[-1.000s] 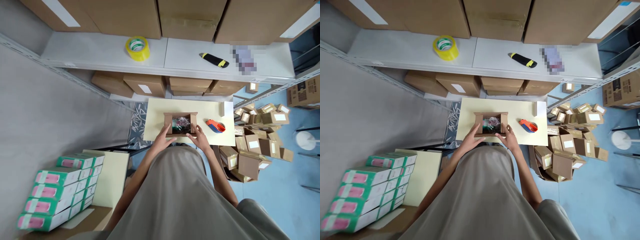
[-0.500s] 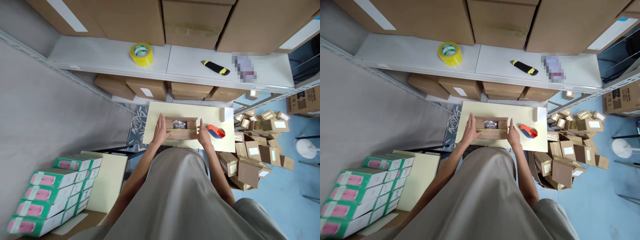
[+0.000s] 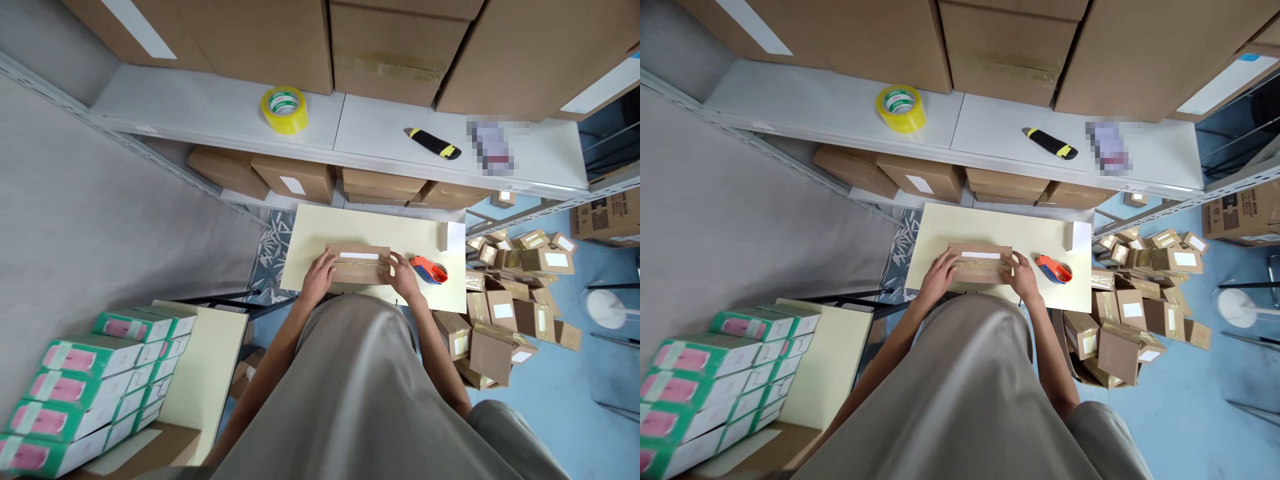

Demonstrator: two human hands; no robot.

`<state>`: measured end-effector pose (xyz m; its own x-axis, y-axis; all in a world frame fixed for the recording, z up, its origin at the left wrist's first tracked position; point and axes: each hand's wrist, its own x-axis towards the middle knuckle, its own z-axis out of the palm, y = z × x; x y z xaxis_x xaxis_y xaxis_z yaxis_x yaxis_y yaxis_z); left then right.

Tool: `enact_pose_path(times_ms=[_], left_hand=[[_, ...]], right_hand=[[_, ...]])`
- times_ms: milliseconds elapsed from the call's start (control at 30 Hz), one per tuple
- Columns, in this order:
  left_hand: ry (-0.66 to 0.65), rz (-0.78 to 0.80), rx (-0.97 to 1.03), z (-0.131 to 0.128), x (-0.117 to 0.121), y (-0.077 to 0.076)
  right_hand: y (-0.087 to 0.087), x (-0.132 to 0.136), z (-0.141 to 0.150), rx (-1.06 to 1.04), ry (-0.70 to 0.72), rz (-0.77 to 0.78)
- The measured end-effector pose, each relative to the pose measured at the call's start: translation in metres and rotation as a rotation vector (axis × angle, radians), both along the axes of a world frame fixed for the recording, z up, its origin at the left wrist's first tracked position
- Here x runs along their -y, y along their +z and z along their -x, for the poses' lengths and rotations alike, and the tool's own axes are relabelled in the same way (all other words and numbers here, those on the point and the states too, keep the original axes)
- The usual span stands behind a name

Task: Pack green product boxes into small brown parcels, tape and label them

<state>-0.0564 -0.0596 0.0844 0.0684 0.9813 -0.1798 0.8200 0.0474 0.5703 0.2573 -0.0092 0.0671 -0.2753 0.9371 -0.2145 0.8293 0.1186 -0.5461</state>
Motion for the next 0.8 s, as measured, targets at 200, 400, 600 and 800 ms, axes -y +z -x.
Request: enact_pose_path(times_ms=[200,400,600,800], left_hand=[[0.031,-0.014,0.002,-0.004,0.002,-0.004],[-0.013,-0.006,-0.016,0.0,-0.01,0.002],[-0.037,-0.06,-0.078,-0.001,-0.012,-0.002],[0.001,-0.093,0.037,-0.019,-0.004,-0.024]], right_hand=[[-0.027,0.004,-0.058,0.234,-0.453,0.024],[-0.049,0.009,-0.083,0.354,-0.593,0.216],[-0.031,-0.007,-0.088,0.177,-0.512,0.266],[0.051,-0.031,-0.053,-0.629,-0.313,0.266]])
